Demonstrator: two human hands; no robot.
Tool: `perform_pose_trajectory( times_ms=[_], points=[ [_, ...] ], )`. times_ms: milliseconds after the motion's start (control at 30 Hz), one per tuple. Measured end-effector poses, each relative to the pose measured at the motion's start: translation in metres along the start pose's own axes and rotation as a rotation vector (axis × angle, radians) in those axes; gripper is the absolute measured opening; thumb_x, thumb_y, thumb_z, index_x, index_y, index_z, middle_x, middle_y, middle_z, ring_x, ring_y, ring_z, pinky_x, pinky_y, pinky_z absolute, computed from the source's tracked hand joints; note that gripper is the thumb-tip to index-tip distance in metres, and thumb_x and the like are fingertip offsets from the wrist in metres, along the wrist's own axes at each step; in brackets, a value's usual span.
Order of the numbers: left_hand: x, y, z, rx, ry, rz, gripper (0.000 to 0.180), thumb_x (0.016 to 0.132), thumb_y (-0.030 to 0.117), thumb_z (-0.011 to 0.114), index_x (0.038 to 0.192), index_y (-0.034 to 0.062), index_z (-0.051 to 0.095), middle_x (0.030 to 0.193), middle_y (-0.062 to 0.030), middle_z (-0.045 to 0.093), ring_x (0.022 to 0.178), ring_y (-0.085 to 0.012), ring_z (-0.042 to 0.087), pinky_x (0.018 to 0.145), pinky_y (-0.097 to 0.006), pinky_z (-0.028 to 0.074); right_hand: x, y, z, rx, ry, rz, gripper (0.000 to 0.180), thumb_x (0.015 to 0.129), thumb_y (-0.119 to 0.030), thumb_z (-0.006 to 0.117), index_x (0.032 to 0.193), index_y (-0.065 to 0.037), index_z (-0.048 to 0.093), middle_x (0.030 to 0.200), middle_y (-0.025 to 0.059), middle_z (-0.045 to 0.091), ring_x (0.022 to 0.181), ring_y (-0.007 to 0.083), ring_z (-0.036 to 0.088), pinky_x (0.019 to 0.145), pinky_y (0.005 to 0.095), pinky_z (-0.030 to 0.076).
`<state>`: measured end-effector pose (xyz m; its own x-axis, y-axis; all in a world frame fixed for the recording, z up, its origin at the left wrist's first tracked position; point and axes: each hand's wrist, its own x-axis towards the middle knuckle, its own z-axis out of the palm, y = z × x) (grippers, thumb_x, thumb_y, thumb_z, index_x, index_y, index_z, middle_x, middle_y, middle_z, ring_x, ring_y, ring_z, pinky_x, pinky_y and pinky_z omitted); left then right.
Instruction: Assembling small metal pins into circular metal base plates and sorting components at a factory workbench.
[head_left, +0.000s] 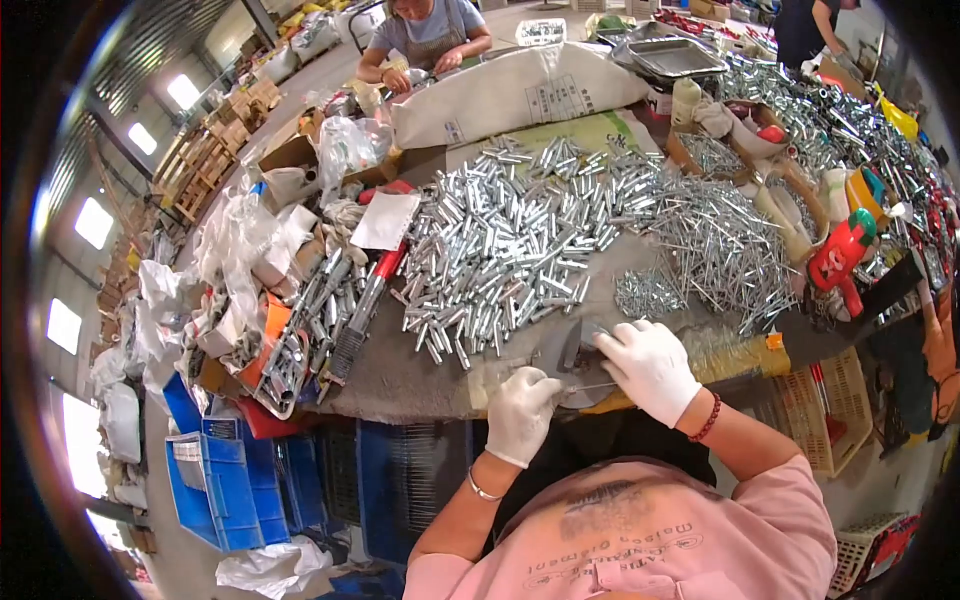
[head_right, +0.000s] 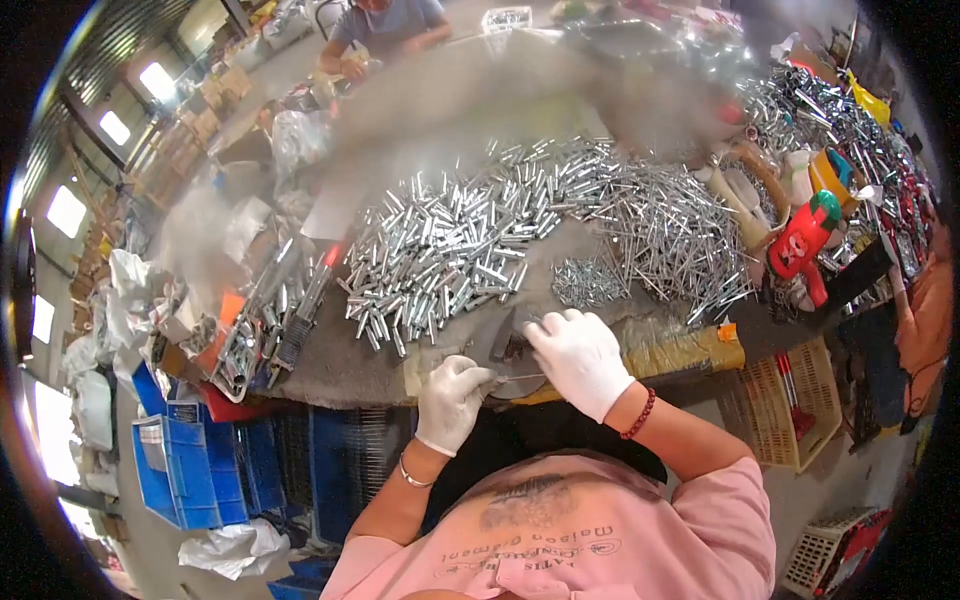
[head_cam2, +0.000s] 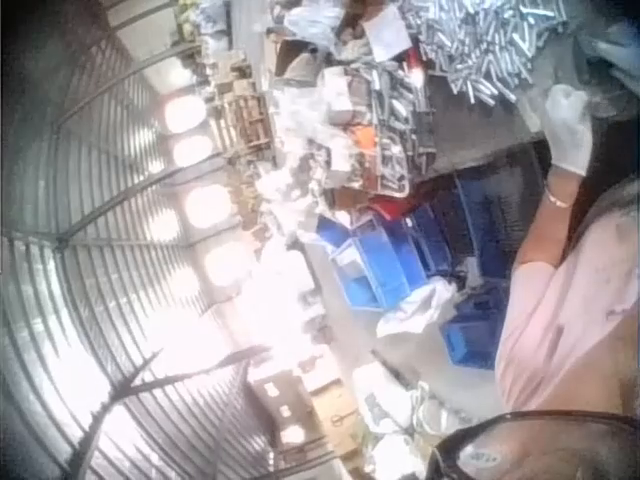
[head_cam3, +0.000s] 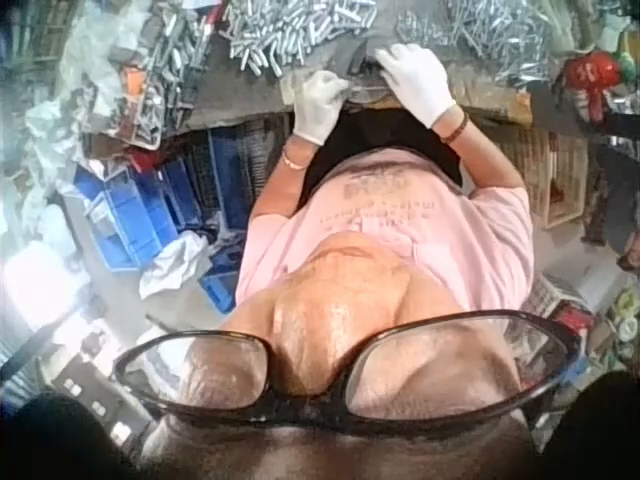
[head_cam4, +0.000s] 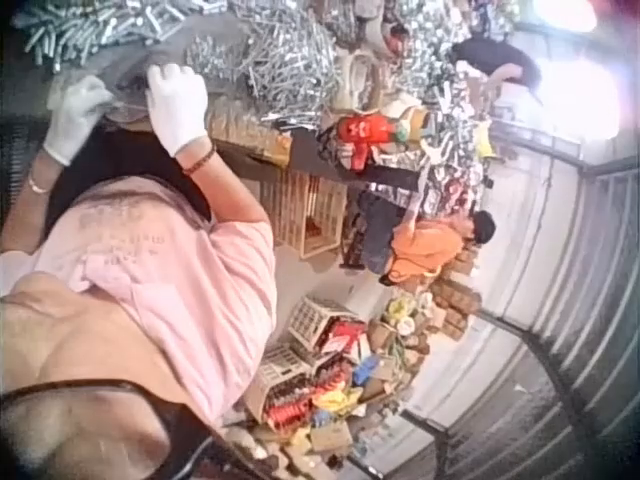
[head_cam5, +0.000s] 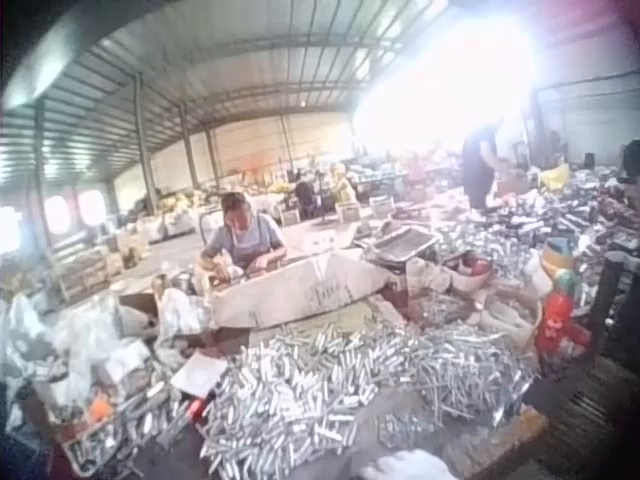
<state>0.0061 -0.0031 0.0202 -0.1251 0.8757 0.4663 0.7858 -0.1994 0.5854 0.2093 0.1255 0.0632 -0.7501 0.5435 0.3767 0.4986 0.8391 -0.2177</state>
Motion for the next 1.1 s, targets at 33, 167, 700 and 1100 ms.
perform_pose_trajectory(
  times_ms=[33,167,700,1100],
  points=[
    [0.002,0.000,0.000,-0.027,0.003,-0.019,0.013,0.082,0.008,0.084,0.093,0.0109,0.079,0.089,-0.0096,0.067,0.082,-0.0328,0.069,0.071,-0.044,0.056,-0.004,0.007,0.005,-0.040,-0.032,0.027,0.025,0.090,-0.018,0.076,0.114,-0.012,0.073,0.094,0.0057,0.066,0.092,0.0287,0.067,0.081,0.0442,0.053],
    [0.006,-0.003,0.002,-0.029,0.006,-0.027,0.013,0.082,0.008,0.086,0.093,0.0110,0.079,0.089,-0.0096,0.068,0.081,-0.0330,0.069,0.070,-0.044,0.056,-0.007,0.018,0.014,-0.004,-0.085,0.046,0.032,0.090,-0.016,0.076,0.121,-0.011,0.073,0.097,0.0084,0.067,0.095,0.0309,0.068,0.083,0.0448,0.054],
    [0.003,-0.009,0.000,-0.049,0.006,0.004,0.021,0.080,0.003,0.085,0.099,0.0101,0.079,0.089,-0.0087,0.068,0.081,-0.0313,0.070,0.069,-0.042,0.057,-0.039,-0.009,-0.013,0.232,-0.108,0.032,0.049,0.092,-0.005,0.067,0.138,-0.020,0.073,0.084,0.0096,0.060,0.069,0.0327,0.064,0.059,0.0448,0.051],
    [0.003,-0.008,-0.001,-0.075,-0.001,0.001,0.023,0.079,0.001,0.085,0.100,0.0086,0.079,0.091,-0.0096,0.068,0.082,-0.0312,0.070,0.070,-0.042,0.057,-0.037,-0.010,-0.014,0.235,-0.072,0.074,0.043,0.095,-0.006,0.069,0.135,-0.020,0.075,0.081,0.0091,0.062,0.070,0.0322,0.065,0.060,0.0442,0.052]
  ],
)
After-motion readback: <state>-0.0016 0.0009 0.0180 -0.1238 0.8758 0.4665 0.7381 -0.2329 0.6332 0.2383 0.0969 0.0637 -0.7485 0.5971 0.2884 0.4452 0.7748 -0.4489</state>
